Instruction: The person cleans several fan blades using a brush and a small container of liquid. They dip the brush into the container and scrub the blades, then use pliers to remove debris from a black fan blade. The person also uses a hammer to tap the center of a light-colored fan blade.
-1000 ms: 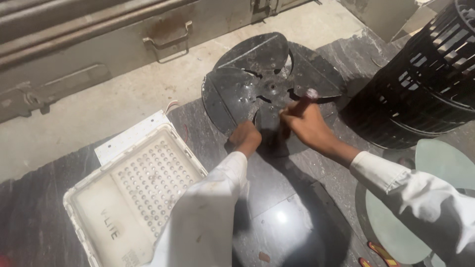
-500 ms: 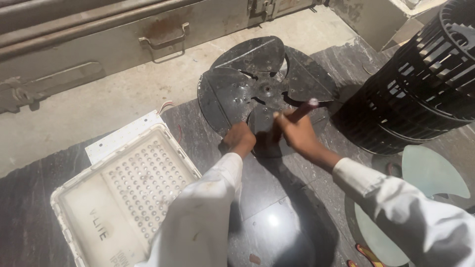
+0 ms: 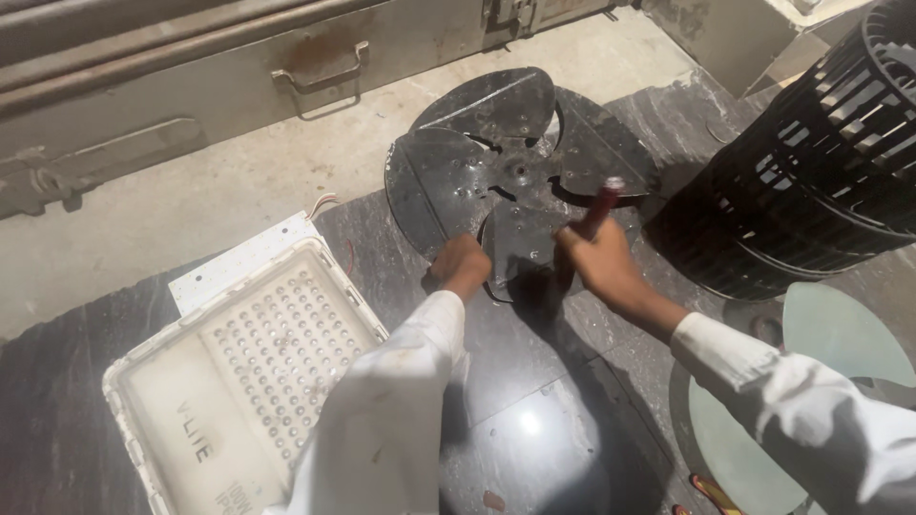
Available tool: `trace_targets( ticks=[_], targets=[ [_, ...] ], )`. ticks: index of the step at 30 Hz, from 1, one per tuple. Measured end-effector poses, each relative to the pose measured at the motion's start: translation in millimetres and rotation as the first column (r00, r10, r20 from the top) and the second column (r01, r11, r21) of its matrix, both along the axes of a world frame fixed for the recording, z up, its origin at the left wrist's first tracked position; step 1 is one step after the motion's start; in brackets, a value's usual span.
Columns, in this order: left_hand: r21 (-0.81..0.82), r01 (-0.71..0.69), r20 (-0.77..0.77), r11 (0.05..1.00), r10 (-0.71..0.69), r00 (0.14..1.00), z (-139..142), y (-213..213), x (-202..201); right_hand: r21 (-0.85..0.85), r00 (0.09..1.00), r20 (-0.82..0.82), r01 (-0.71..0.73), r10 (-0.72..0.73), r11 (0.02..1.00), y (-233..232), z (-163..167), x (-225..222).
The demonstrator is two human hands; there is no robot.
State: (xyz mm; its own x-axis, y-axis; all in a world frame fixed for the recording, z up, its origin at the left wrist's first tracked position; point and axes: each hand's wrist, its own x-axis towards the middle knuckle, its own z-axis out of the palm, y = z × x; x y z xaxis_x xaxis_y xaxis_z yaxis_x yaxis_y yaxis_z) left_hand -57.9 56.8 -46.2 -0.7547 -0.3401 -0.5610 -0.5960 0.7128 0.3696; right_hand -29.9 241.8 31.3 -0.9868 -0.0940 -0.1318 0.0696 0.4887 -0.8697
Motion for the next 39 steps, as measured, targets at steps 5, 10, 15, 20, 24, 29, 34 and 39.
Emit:
trace_targets(
  ticks=[5,10,15,20,24,29,34,39],
  targets=[
    [0.044,0.031,-0.004,0.999,-0.030,1.000,8.6,0.0,0.0,-0.318,0.991,-0.136,-0.053,0.009,0.947,1.5,-9.4,-8.2],
    [0.013,-0.004,0.047,1.000,0.004,0.999,7.9,1.5,2.6,0.013,0.988,-0.120,-0.101,0.102,0.995,-6.0,-27.5,9.3],
    [0.010,-0.026,0.047,1.000,0.025,0.999,5.2,1.3,-2.7,-0.001,0.999,-0.048,0.014,-0.014,1.000,-10.4,-9.2,1.3],
    [0.025,-0.007,0.072,1.000,0.005,0.997,5.2,0.1,-0.3,-0.055,0.986,-0.125,-0.114,0.106,0.992,-26.1,-7.4,-1.5],
    [0.037,-0.024,0.061,0.999,0.021,0.998,8.3,-1.1,2.0,0.211,0.994,-0.067,-0.072,0.087,0.975,-22.0,-14.6,1.5],
    [0.045,-0.008,0.064,0.999,0.006,0.998,4.1,-4.6,-2.7,0.088,1.000,0.011,-0.003,0.002,0.996,-6.5,-7.8,-4.2],
    [0.036,0.054,0.135,0.998,-0.059,0.989,-4.7,-8.3,-16.6,-0.171,0.978,-0.175,-0.142,0.112,0.975,-16.1,-17.5,-4.2],
    [-0.003,0.000,0.115,1.000,0.000,0.993,-5.0,2.4,-17.5,0.102,0.994,-0.088,-0.059,0.068,0.993,-11.3,-25.6,-1.9]
  ],
)
